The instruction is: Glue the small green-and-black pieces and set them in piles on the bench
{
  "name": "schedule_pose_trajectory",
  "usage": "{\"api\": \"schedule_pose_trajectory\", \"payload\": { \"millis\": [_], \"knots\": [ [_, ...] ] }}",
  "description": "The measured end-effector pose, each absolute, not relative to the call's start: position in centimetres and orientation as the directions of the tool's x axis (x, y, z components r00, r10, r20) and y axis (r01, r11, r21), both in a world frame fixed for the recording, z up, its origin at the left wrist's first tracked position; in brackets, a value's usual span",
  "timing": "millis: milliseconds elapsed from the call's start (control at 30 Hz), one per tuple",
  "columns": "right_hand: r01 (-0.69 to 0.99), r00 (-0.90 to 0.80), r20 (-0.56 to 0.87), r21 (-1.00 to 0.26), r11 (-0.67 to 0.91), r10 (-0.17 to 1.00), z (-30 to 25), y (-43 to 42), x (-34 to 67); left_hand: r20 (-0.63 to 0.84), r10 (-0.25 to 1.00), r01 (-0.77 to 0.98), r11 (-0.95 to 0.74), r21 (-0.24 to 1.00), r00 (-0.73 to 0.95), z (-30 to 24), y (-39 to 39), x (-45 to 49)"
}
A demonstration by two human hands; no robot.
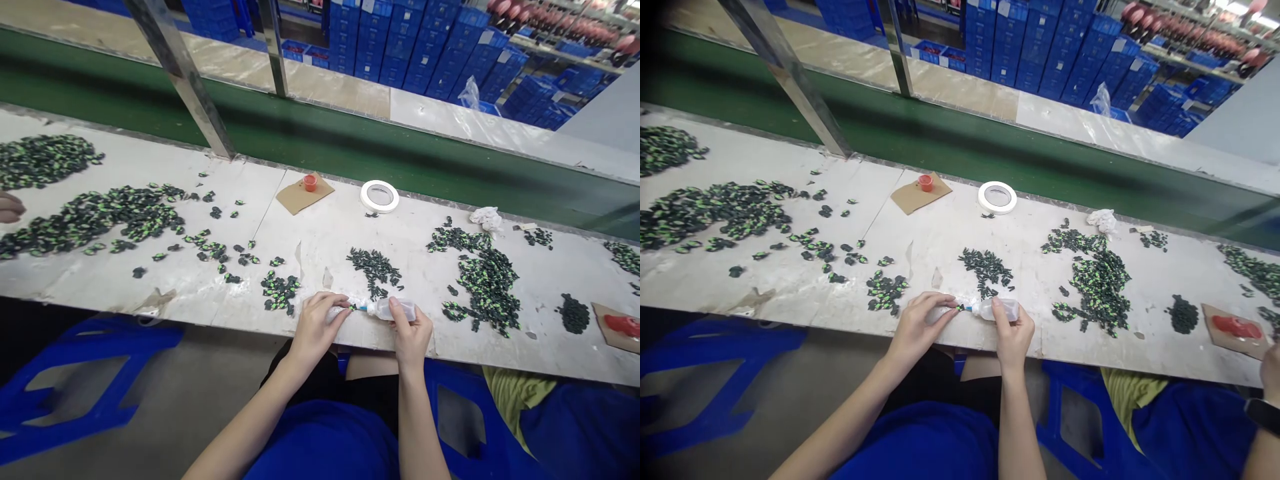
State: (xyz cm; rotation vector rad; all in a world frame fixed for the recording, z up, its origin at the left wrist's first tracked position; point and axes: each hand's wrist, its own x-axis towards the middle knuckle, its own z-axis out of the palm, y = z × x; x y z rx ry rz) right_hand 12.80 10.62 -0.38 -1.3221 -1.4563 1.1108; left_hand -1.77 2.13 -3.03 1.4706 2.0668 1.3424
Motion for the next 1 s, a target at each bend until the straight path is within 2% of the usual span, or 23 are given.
{"api": "schedule_pose_trajectory", "payload": {
  "millis": [600, 1000],
  "knots": [
    [0.212, -0.02, -0.015, -0.977, -0.01, 1.0, -0.47, 10.77, 12.81, 0.284, 0.845, 0.602, 0.055, 0.797, -0.453, -2.97, 2.26, -1.78],
    [0.245, -0.075, 0.024, -0.969, 0.041, 0.997, -0.47, 10.74, 12.71, 0.278, 0.849, 0.609, 0.063, 0.791, -0.45, -2.79, 2.13, -1.83]
  ]
}}
